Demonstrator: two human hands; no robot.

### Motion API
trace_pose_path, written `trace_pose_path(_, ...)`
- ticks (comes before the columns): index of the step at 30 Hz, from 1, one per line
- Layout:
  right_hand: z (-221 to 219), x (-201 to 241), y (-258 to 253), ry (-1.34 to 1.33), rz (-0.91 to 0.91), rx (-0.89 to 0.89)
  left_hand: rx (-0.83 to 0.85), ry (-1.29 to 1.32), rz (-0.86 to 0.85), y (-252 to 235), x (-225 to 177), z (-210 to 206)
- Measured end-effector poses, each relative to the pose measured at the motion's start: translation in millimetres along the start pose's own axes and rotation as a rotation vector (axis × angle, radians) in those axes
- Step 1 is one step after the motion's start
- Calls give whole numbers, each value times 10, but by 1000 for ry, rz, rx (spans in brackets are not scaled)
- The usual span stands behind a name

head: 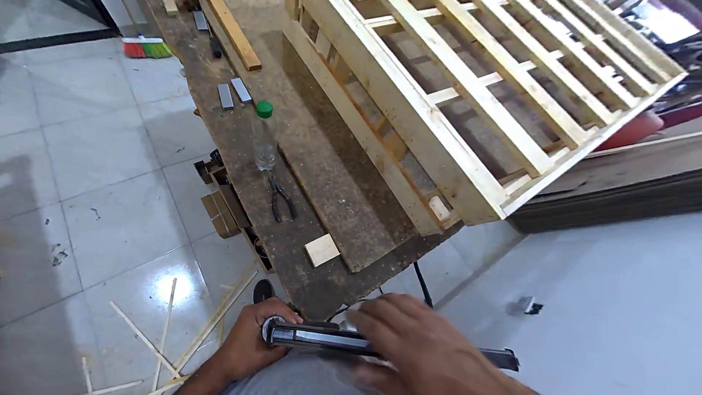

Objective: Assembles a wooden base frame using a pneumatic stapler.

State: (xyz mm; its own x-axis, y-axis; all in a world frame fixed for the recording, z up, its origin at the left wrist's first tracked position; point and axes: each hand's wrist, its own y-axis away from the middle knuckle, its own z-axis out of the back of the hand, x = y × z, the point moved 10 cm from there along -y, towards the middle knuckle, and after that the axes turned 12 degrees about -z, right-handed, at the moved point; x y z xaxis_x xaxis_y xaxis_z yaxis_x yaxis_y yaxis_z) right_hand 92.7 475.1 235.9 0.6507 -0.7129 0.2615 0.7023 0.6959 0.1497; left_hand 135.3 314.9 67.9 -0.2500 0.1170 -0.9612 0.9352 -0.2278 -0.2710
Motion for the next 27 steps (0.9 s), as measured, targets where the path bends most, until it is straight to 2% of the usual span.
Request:
trace_pose_path(2, 273, -564, 231, -163, -243, -41, 3, -4, -6, -13, 2, 24)
trace_pose_path(4, 408, -1390, 685, -327, -510, -144, 0, -8, -20, -29, 6, 45)
trace_pose_path(6, 263, -2127, 1212, -631, -718, -216, -3, 4, -31, -47, 12, 57)
trace_pose_path(8, -123, -2422, 1515, -1059, -823, -224, -5, 20, -34, -84, 11, 63)
trace_pose_path(11, -470, -2042, 1210, -1469, -768, -375, -8, 24, -5, -162, 3, 38)
trace_pose_path(13, -548, -1581, 747, -1526, -628, -477, -13, -31, 52, -234, 1, 43)
trace_pose_path(15, -587, -1201, 321, -1491, -453, -451, 16, -121, 143, -326, -20, 74)
trace_pose_path(16, -569, -1147, 201, -1448, -406, -434, 33, -162, 177, -381, -27, 119)
trace_pose_path(20, -501, -1210, 117, -1486, -373, -342, 124, -192, 253, -641, -94, 163)
trace_pose_path(23, -408, -1323, 242, -1643, -380, -417, 127, -86, 199, -779, -92, 54)
trace_pose_path(25, -399, -1531, 394, -1705, -453, -556, 104, -35, 196, -864, -68, -64)
trace_pose_path(27, -383, -1765, 689, -1505, -642, -834, 48, -22, 292, -908, -14, -169)
